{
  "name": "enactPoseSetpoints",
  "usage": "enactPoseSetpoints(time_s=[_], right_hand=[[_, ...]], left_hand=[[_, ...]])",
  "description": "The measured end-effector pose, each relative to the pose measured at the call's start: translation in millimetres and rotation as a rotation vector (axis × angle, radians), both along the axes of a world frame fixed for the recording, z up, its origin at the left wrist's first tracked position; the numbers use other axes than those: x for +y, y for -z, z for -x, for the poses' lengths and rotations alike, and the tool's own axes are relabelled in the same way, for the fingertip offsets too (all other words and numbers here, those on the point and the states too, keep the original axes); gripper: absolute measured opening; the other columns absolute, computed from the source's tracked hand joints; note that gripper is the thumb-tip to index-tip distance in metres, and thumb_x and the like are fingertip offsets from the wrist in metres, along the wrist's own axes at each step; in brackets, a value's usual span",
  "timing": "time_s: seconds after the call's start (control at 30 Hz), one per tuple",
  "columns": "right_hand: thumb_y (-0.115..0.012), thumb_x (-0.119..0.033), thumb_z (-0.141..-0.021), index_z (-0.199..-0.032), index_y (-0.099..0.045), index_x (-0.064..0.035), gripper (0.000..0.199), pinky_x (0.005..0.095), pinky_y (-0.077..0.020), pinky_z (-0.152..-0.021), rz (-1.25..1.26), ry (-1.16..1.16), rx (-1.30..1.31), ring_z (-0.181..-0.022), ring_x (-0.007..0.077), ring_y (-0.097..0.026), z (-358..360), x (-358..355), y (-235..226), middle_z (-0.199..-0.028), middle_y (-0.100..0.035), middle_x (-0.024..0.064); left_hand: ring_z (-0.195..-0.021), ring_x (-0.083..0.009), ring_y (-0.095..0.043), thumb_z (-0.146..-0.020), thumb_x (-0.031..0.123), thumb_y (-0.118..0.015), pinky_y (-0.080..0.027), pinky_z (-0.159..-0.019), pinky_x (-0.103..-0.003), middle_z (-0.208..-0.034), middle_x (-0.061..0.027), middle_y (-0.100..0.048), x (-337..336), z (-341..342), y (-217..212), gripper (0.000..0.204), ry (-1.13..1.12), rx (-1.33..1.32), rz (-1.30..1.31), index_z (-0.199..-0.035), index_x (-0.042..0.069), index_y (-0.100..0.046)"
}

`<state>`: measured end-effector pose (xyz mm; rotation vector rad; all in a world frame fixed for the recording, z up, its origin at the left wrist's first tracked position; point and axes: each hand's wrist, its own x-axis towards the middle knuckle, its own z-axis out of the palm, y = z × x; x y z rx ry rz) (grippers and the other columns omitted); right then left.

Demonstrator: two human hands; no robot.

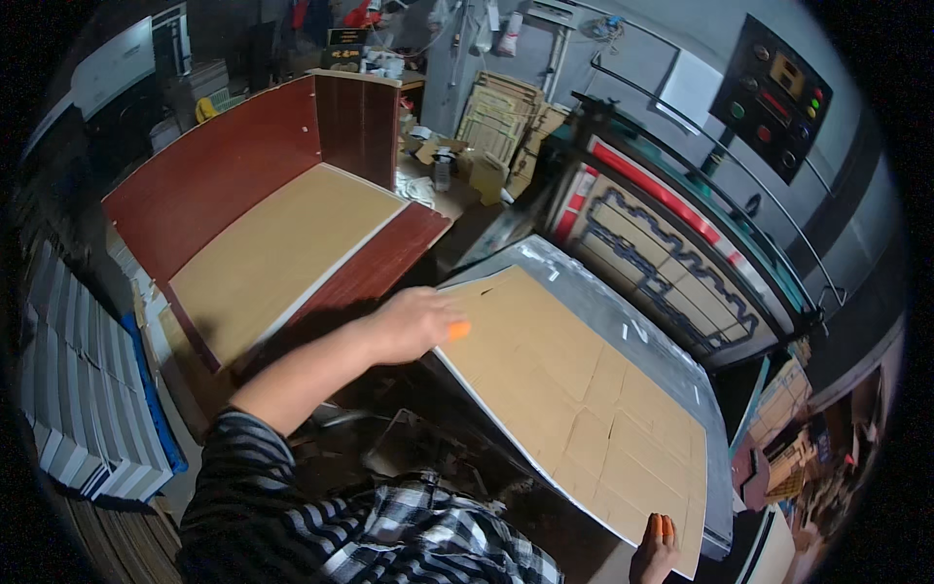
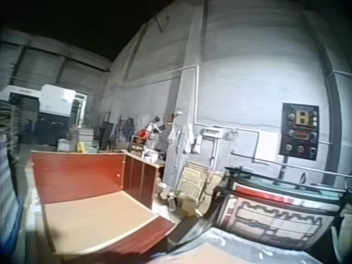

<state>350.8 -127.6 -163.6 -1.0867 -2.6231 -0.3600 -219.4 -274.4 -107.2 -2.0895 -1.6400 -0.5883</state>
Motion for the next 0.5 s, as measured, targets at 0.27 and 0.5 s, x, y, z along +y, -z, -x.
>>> enactPoseSetpoints(time_s=[0.27, 0.5], right_hand=[[-0.052, 0.014, -0.070, -0.115, -0.063, -0.0065, 0.052, 0.0395, -0.0501, -0.090, 0.062, -0.203, 0.199, -0.105, 0.0363, -0.062, 223, -23, -69, -0.117, -0.063, 0.0179], [-0.057, 0.001, -0.076, -0.119, -0.062, -0.0128, 0.045, 0.0399, -0.0490, -0.090, -0.002, -0.795, 0.336, -0.103, 0.0339, -0.062, 529, -57, -94, -0.116, -0.064, 0.0142]], left_hand=[[-0.096, -0.0302, -0.062, -0.075, -0.002, -0.059, -0.051, -0.084, -0.037, -0.101, -0.0086, -0.068, -170, 113, -195, 0.032, -0.424, 0.115, 0.090, -0.101, 0.015, -0.070], [-0.114, -0.0360, -0.057, -0.079, 0.001, -0.054, -0.043, -0.100, -0.043, -0.117, -0.0164, -0.063, -435, 119, -134, 0.038, -1.146, 0.189, -0.104, -0.115, 0.008, -0.064]])
